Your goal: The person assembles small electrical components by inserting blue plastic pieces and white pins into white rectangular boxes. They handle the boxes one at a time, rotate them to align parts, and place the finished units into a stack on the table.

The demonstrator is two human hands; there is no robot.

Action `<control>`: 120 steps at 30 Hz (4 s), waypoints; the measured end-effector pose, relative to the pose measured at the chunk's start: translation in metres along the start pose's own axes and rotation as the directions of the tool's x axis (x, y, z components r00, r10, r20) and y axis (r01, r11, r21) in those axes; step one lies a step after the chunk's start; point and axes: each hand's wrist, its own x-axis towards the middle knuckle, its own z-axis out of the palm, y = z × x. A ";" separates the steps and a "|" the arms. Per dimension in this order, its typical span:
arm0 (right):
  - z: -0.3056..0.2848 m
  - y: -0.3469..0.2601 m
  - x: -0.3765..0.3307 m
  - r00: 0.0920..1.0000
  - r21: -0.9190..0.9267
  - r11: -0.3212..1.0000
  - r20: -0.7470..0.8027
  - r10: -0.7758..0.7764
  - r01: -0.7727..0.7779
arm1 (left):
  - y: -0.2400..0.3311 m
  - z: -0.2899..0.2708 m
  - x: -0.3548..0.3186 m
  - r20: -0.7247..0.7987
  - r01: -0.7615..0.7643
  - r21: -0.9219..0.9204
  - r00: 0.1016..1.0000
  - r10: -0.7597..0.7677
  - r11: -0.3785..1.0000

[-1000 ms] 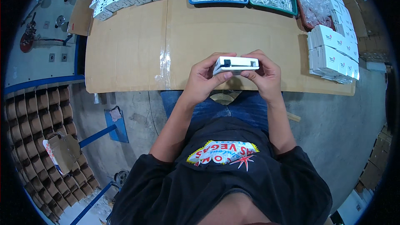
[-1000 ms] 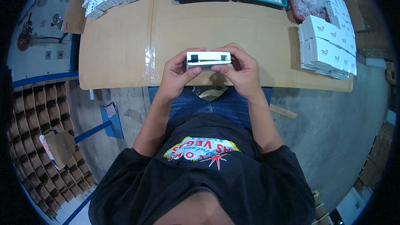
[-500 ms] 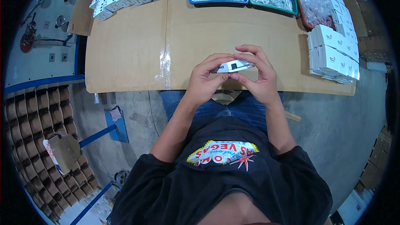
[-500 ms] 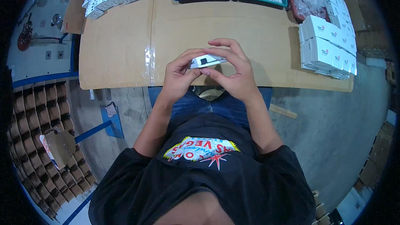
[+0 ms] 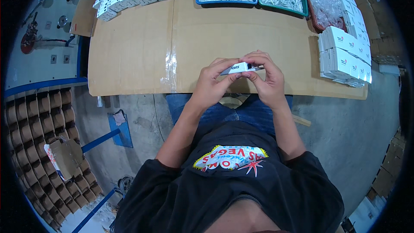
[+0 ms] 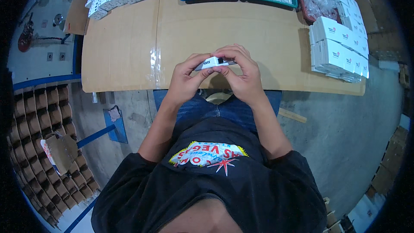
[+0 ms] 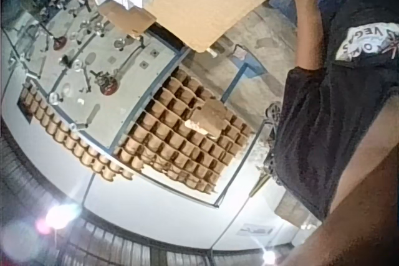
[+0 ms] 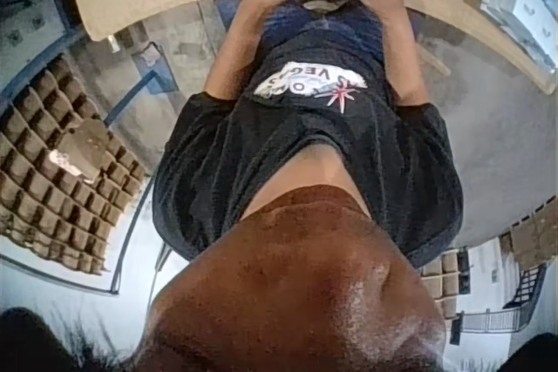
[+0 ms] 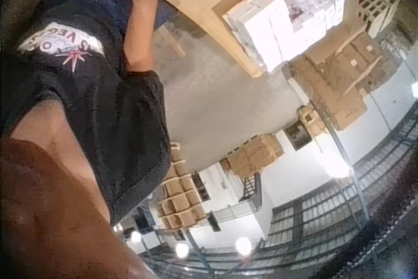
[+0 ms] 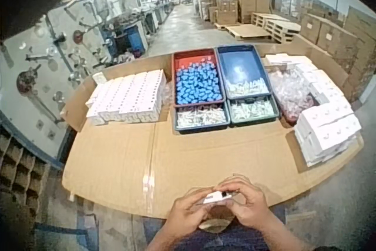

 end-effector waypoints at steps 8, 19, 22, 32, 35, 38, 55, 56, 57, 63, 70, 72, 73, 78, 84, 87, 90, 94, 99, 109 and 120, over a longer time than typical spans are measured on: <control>-0.011 0.000 0.006 0.988 -0.217 0.969 0.121 -0.097 0.121 | 0.000 0.000 -0.004 0.010 0.010 -0.003 1.000 -0.010 1.000; 0.000 -0.008 0.006 0.965 0.181 0.949 0.020 0.260 -0.259 | -0.011 -0.002 -0.007 0.034 0.142 -0.271 0.990 -0.137 0.952; -0.010 0.011 -0.001 0.974 0.137 0.966 0.084 0.210 -0.220 | -0.002 -0.007 -0.003 0.070 0.132 -0.323 0.991 -0.116 0.937; -0.009 0.012 -0.006 0.983 0.115 0.977 0.052 0.175 -0.180 | -0.005 -0.009 0.000 0.127 0.144 -0.313 0.986 -0.109 0.939; -0.012 0.015 -0.007 0.979 0.104 0.975 0.072 0.189 -0.196 | -0.004 -0.008 -0.001 0.118 0.157 -0.342 0.985 -0.124 0.926; -0.012 0.018 -0.007 0.983 0.092 0.980 0.076 0.170 -0.177 | -0.004 -0.010 -0.002 0.123 0.189 -0.344 0.980 -0.156 0.920; -0.007 0.012 0.001 0.996 0.020 0.999 0.084 -0.030 0.028 | -0.008 -0.004 -0.002 0.026 0.059 -0.149 0.998 -0.056 0.987; -0.007 0.013 0.000 0.996 0.033 0.999 0.087 -0.018 0.016 | -0.007 -0.005 -0.002 0.025 0.055 -0.138 0.998 -0.052 0.989; -0.007 0.013 -0.001 0.996 0.045 0.999 0.090 -0.007 0.003 | -0.006 -0.005 -0.002 0.024 0.050 -0.127 0.999 -0.047 0.991; -0.004 0.015 -0.002 0.997 0.008 1.000 0.070 -0.008 0.008 | -0.007 -0.007 0.000 0.017 0.039 -0.083 0.999 -0.038 0.996; 0.002 0.012 -0.003 0.991 0.088 0.987 0.020 0.134 -0.135 | -0.014 -0.010 0.000 0.031 0.151 -0.198 0.988 -0.148 0.968; 0.006 0.006 0.002 0.986 0.137 0.978 -0.038 0.163 -0.157 | -0.016 -0.012 -0.001 0.033 0.209 -0.320 0.977 -0.210 0.924; 0.007 0.005 0.003 0.982 0.162 0.973 -0.066 0.179 -0.166 | -0.016 -0.014 -0.001 0.036 0.187 -0.339 0.982 -0.186 0.922; -0.002 0.026 -0.012 0.960 0.156 0.948 0.064 0.272 -0.278 | -0.014 -0.028 0.001 0.094 0.153 -0.294 0.987 -0.131 0.943; 0.000 0.026 -0.012 0.966 0.245 0.934 0.071 0.249 -0.259 | -0.011 -0.027 0.000 0.090 0.149 -0.314 0.988 -0.127 0.937; 0.002 0.031 -0.012 0.962 0.424 0.867 0.052 0.267 -0.263 | 0.010 -0.016 0.004 -0.015 0.082 -0.411 0.995 -0.097 0.908; 0.001 0.029 -0.008 0.939 0.451 0.828 0.080 0.333 -0.332 | -0.007 -0.017 -0.001 0.016 0.107 -0.347 0.994 -0.108 0.932; 0.008 0.003 0.007 0.979 0.307 0.937 -0.059 0.195 -0.168 | 0.001 -0.008 -0.002 -0.054 0.101 -0.368 0.990 -0.130 0.924; 0.002 0.016 0.004 0.998 0.177 0.983 -0.006 0.056 -0.054 | 0.010 -0.004 -0.001 0.003 0.094 -0.234 0.995 -0.096 0.968; 0.012 0.016 -0.001 0.957 0.537 0.820 -0.076 0.281 -0.198 | 0.012 0.005 0.004 -0.097 0.067 -0.365 0.989 -0.109 0.929; 0.003 0.020 0.002 0.987 0.391 0.910 -0.009 0.158 -0.142 | 0.023 -0.007 0.003 -0.031 0.051 0.056 0.998 -0.050 0.997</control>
